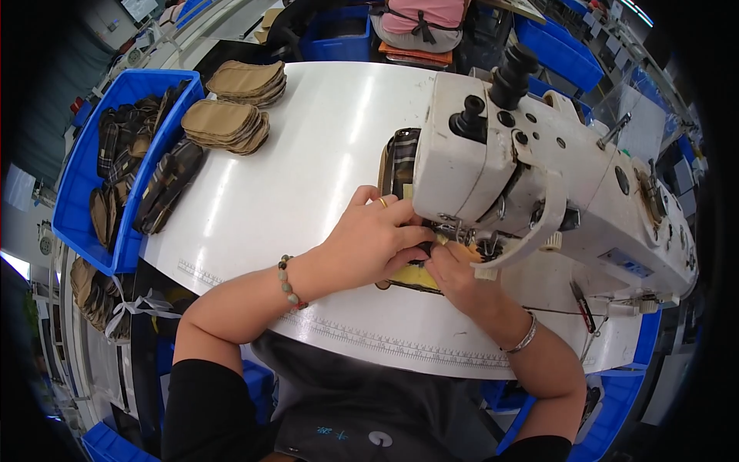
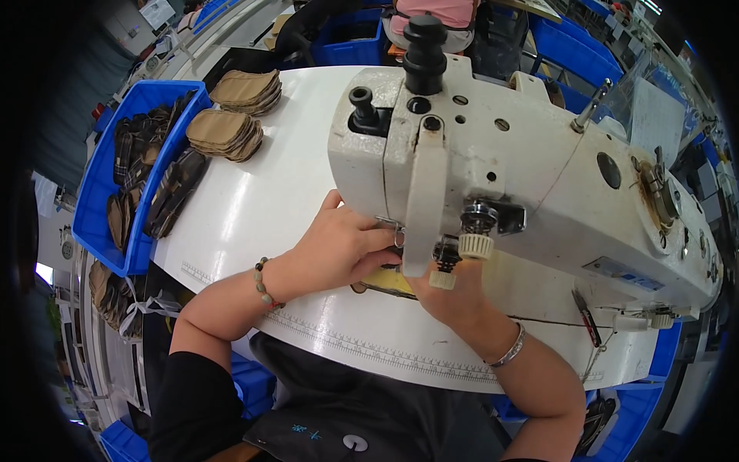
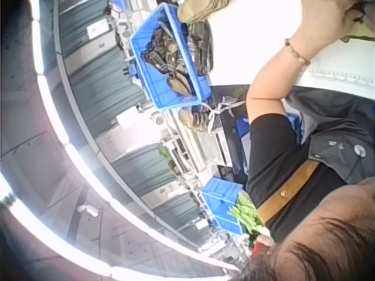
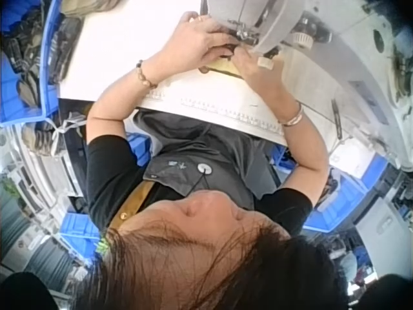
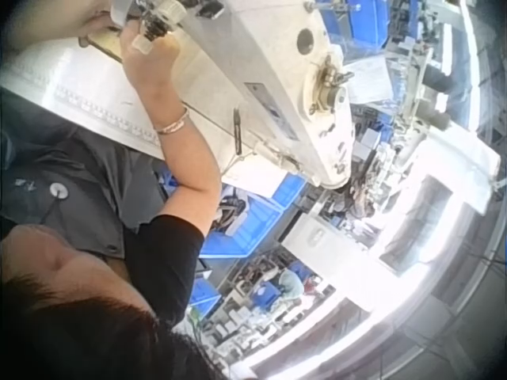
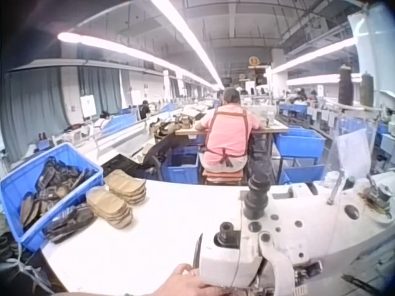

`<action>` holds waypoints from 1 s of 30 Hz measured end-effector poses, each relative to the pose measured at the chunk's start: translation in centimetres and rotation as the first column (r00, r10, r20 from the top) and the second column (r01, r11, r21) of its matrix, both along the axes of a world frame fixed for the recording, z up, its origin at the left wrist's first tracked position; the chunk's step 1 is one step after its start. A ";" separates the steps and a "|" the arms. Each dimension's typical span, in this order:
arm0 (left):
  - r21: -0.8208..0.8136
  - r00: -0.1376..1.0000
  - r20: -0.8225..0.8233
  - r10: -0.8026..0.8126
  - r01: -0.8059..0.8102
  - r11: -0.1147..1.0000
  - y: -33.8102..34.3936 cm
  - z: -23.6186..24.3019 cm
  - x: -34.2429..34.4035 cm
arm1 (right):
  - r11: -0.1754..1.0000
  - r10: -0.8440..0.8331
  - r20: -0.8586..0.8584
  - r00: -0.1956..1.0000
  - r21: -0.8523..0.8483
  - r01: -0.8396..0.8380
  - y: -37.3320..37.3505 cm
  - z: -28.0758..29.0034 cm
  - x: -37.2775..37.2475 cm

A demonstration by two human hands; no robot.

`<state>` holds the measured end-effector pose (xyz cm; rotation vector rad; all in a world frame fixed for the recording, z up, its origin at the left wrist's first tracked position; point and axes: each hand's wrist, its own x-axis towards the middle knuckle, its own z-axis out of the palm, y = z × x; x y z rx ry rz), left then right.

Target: Sewing components of a shoe using an industrial sewing machine.

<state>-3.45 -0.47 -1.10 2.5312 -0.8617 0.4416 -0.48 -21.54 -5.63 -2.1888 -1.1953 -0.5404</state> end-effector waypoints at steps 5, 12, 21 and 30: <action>-0.017 0.997 -0.057 0.055 -0.056 0.998 0.0 -0.5 0.3 | 1.000 -0.021 -0.031 0.999 0.011 0.022 0.1 0.4 -0.1; -0.196 0.986 -0.168 -0.015 -0.019 0.980 1.0 -1.9 1.4 | 0.954 0.007 0.181 0.983 -0.297 0.048 -0.6 1.9 -2.1; -0.252 0.939 -0.344 -0.027 -0.064 0.966 1.0 -2.1 1.2 | 0.929 0.021 0.223 0.975 -0.365 0.063 -0.6 1.9 -2.9; -0.091 0.977 -0.209 0.036 -0.056 0.994 0.9 -0.7 1.3 | 0.911 0.056 0.203 0.978 -0.410 0.033 -0.7 2.1 -3.2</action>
